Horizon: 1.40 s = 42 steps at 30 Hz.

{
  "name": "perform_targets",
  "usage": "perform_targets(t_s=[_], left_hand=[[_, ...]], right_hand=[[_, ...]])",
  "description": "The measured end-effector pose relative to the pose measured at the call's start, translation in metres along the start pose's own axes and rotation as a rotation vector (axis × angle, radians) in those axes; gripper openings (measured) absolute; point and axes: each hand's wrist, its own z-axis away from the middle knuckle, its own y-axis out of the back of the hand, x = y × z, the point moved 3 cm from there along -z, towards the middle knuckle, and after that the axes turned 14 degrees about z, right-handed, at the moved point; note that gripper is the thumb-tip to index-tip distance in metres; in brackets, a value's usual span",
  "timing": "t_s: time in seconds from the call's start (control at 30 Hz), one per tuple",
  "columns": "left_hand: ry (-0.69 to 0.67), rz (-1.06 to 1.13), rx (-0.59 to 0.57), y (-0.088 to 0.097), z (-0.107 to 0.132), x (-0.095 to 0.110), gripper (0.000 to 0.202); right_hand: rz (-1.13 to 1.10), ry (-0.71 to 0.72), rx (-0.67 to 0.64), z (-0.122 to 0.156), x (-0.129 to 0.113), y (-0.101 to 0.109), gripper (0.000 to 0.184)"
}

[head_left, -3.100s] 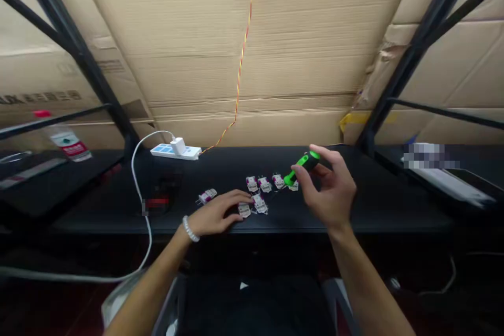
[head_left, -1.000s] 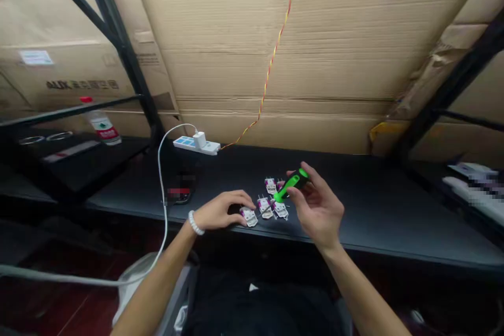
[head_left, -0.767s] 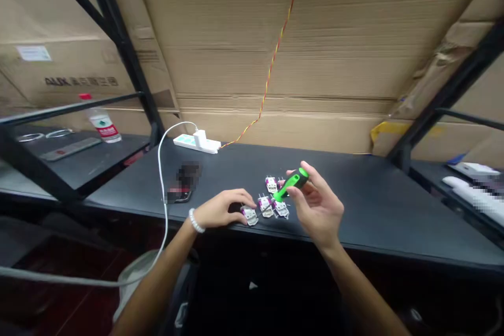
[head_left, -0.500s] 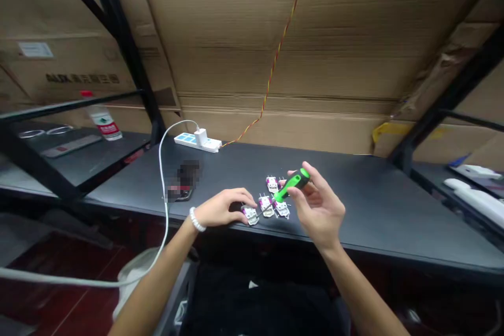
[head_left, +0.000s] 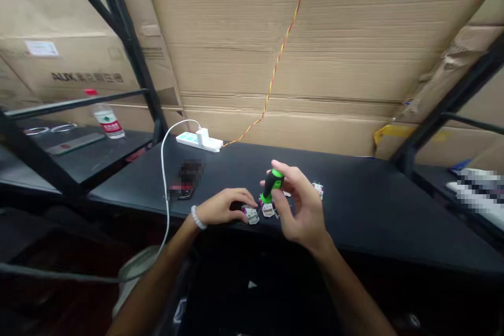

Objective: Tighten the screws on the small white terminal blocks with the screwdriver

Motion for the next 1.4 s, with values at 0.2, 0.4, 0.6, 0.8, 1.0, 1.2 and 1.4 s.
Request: perform_targets(t_s=[0.2,0.4,0.6,0.8,1.0,1.2,1.4], left_hand=[[-0.002,-0.006,0.006,0.000,0.000,-0.003,0.036],[-0.008,0.015,0.002,0.000,0.000,-0.002,0.037],[-0.007,0.003,0.029,0.000,0.001,-0.005,0.036],[0.002,0.006,0.014,0.001,0.001,-0.005,0.038],[0.024,0.021,0.035,0.001,0.000,-0.005,0.037],[0.048,0.025,0.032,0.002,0.000,-0.006,0.041],[0.049,0.050,0.037,0.001,0.000,-0.007,0.040]], right_hand=[[0.216,0.083,0.164,-0.013,-0.015,0.008,0.040],[0.183,0.095,-0.013,-0.021,-0.019,0.009,0.045],[0.239,0.070,0.120,-0.027,-0.019,0.009,0.028],[0.183,0.110,-0.037,-0.031,-0.023,0.010,0.044],[0.241,0.079,0.048,-0.033,-0.021,0.011,0.031],[0.240,0.095,-0.028,-0.036,-0.014,0.010,0.040],[0.248,0.052,0.077,-0.037,-0.012,0.013,0.027]])
